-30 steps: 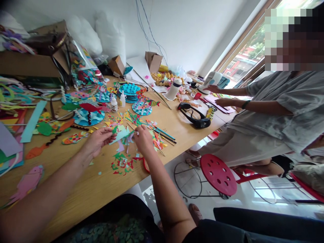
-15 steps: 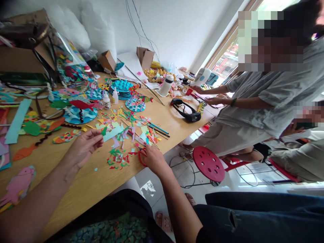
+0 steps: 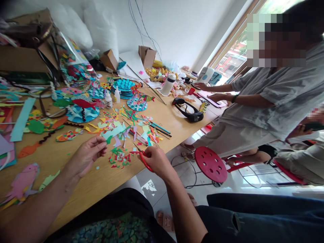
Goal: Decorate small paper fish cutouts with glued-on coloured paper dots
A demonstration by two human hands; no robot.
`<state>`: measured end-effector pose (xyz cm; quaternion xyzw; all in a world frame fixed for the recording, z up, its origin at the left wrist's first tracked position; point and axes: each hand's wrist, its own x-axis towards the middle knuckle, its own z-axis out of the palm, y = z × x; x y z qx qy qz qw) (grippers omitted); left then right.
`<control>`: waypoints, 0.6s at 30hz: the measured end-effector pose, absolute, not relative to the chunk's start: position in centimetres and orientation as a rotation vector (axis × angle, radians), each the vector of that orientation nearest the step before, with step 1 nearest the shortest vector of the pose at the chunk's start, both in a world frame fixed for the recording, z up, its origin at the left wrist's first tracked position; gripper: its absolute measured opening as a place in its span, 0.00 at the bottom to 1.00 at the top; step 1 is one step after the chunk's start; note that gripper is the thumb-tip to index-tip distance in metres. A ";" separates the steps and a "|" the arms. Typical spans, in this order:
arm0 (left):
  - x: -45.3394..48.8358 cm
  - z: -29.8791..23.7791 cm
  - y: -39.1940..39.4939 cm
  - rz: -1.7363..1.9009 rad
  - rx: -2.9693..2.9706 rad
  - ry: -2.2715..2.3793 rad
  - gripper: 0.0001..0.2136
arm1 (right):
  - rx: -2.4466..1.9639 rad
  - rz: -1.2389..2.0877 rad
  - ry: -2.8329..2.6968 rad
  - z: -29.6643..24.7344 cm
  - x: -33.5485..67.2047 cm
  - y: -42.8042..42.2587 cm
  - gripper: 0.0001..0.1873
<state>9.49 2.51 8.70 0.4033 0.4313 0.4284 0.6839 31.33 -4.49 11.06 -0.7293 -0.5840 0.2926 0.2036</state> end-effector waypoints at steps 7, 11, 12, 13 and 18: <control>9.4 8.8 2.0 1.024 0.794 0.944 0.11 | -1.421 1.443 -1.165 10.0 27.2 -5.4 0.19; 9.6 9.2 1.8 1.058 0.728 0.927 0.12 | -1.392 1.408 -1.189 9.4 26.3 -5.3 0.22; 9.6 9.2 1.8 1.063 0.716 0.918 0.12 | -1.400 1.410 -1.206 9.4 26.3 -5.2 0.22; 9.7 9.3 1.7 1.063 0.707 0.906 0.11 | -1.408 1.410 -1.231 9.4 26.2 -5.2 0.22; 10.2 9.9 1.4 1.028 0.699 0.844 0.11 | -1.474 1.246 -1.475 9.8 26.2 -4.8 0.20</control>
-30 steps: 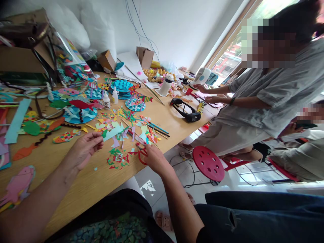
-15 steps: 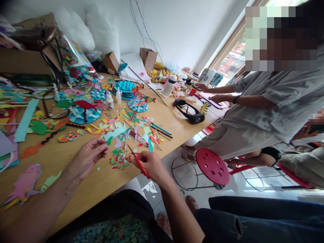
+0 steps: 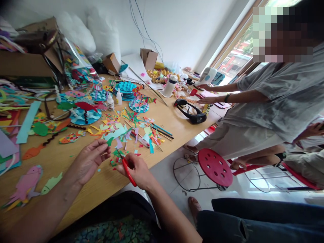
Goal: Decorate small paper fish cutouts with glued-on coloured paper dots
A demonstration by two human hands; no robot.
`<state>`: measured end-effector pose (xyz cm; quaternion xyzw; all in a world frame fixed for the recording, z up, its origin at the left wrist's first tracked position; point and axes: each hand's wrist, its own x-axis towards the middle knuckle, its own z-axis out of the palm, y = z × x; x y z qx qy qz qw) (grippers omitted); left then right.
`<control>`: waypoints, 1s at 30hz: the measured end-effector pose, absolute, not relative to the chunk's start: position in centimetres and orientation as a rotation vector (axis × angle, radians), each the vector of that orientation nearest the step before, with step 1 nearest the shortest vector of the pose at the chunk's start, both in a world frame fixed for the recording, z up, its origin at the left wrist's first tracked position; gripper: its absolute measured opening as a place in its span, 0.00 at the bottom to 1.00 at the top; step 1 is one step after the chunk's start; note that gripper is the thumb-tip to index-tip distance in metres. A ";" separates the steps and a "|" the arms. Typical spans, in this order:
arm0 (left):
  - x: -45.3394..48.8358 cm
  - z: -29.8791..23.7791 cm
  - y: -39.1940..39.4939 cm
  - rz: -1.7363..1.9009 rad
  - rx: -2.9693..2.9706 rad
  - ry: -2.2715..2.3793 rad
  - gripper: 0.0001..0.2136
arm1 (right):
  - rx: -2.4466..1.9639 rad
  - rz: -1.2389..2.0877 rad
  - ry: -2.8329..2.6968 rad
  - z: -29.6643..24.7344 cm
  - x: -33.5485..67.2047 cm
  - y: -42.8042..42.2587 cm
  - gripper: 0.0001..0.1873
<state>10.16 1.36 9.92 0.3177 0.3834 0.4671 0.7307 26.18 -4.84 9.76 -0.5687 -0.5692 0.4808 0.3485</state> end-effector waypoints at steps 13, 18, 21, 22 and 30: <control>10.7 10.5 1.0 0.984 0.771 0.804 0.10 | -1.542 1.149 -1.586 10.4 25.5 -3.4 0.13; 10.8 10.3 0.9 0.955 0.803 0.804 0.10 | -1.552 1.115 -1.618 10.3 25.6 -3.3 0.11; 10.9 10.3 0.9 0.943 0.829 0.804 0.09 | -1.560 1.108 -1.613 10.4 25.7 -3.3 0.12; 11.0 10.3 0.9 0.940 0.836 0.806 0.09 | -1.562 1.108 -1.609 10.4 25.7 -3.3 0.12; 11.2 10.0 1.0 0.918 0.878 0.824 0.10 | -1.543 1.121 -1.560 9.7 25.9 -3.5 0.13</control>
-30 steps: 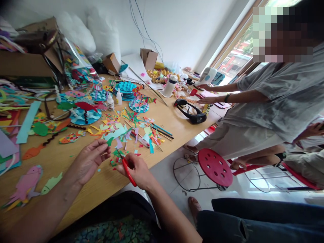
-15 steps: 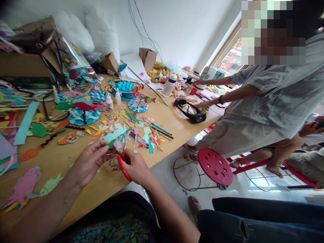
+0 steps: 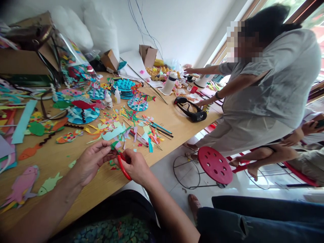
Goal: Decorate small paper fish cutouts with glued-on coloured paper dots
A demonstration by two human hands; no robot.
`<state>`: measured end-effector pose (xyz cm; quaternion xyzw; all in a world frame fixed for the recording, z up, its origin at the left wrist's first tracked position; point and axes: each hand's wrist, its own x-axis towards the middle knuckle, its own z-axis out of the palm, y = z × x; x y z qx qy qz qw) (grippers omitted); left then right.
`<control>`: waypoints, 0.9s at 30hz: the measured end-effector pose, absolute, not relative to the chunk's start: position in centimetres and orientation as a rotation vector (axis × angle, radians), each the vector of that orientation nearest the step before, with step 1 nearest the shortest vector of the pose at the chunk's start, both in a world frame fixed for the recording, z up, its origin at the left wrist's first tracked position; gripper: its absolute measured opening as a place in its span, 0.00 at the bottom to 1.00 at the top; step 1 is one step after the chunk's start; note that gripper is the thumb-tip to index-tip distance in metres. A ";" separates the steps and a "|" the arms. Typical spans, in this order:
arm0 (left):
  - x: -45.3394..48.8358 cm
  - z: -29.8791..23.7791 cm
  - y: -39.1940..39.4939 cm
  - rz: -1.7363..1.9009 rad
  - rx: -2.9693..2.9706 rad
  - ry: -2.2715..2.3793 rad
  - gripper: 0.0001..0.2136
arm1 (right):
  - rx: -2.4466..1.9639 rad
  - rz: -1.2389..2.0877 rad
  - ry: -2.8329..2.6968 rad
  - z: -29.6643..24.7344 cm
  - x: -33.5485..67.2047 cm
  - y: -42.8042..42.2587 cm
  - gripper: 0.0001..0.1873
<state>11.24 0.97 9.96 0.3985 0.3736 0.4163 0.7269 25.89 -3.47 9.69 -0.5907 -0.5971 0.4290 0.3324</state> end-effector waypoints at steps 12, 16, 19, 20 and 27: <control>11.3 9.7 1.0 0.894 0.894 0.865 0.11 | -1.567 1.159 -1.480 9.4 26.2 -3.9 0.17; 11.4 9.7 1.1 0.902 0.900 0.874 0.11 | -1.574 1.155 -1.484 9.2 26.4 -4.0 0.18; 11.6 9.5 1.2 0.904 0.903 0.883 0.11 | -1.583 1.152 -1.489 8.9 26.6 -4.1 0.19; 11.6 9.5 1.2 0.904 0.902 0.887 0.11 | -1.587 1.147 -1.494 8.8 26.7 -4.1 0.19; 11.9 9.2 1.2 0.914 0.881 0.913 0.13 | -1.576 1.187 -1.435 8.2 26.8 -4.1 0.19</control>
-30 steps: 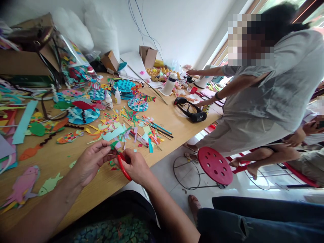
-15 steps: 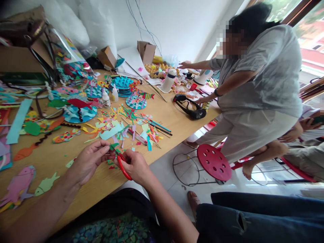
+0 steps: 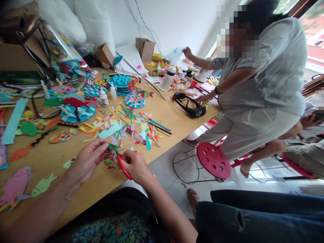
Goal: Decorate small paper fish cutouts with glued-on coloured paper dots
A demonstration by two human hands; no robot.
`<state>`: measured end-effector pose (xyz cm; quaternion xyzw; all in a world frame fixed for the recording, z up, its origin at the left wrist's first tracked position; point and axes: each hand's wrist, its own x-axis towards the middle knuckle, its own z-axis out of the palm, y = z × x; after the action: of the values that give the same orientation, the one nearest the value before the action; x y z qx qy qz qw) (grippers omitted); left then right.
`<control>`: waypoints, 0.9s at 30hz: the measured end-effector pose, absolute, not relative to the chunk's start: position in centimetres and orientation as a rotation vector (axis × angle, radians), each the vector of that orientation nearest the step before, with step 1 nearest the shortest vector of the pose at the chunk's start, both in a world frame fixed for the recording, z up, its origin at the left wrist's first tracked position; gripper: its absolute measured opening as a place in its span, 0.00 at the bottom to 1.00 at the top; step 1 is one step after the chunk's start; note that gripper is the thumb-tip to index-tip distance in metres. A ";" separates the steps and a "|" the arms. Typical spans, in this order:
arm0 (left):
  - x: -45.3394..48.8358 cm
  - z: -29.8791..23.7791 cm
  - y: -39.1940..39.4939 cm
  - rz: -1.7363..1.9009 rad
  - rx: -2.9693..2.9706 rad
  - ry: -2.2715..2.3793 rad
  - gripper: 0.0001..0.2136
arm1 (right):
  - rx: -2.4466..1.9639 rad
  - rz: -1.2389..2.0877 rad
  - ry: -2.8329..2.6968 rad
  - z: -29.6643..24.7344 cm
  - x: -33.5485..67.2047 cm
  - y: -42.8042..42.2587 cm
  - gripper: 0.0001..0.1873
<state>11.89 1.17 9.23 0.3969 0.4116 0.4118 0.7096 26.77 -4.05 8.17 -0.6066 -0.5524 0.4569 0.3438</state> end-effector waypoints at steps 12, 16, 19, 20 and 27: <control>11.9 9.1 1.2 0.825 0.919 0.926 0.11 | -1.559 1.227 -1.435 8.2 26.7 -4.0 0.19; 11.8 9.0 1.2 0.791 0.935 0.907 0.11 | -1.548 1.236 -1.462 8.3 26.9 -4.1 0.18; 11.8 8.9 1.1 0.779 0.947 0.906 0.10 | -1.538 1.250 -1.459 8.3 27.0 -4.1 0.18; 11.8 8.9 1.2 0.775 0.952 0.911 0.10 | -1.538 1.253 -1.454 8.3 27.0 -4.1 0.18; 12.0 9.2 1.3 0.775 0.948 0.951 0.11 | -1.561 1.245 -1.463 8.3 27.4 -4.2 0.19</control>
<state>11.99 1.26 9.22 0.4279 0.4293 0.3498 0.7143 27.37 -4.23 8.26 -0.5959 -0.5585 0.4754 0.3270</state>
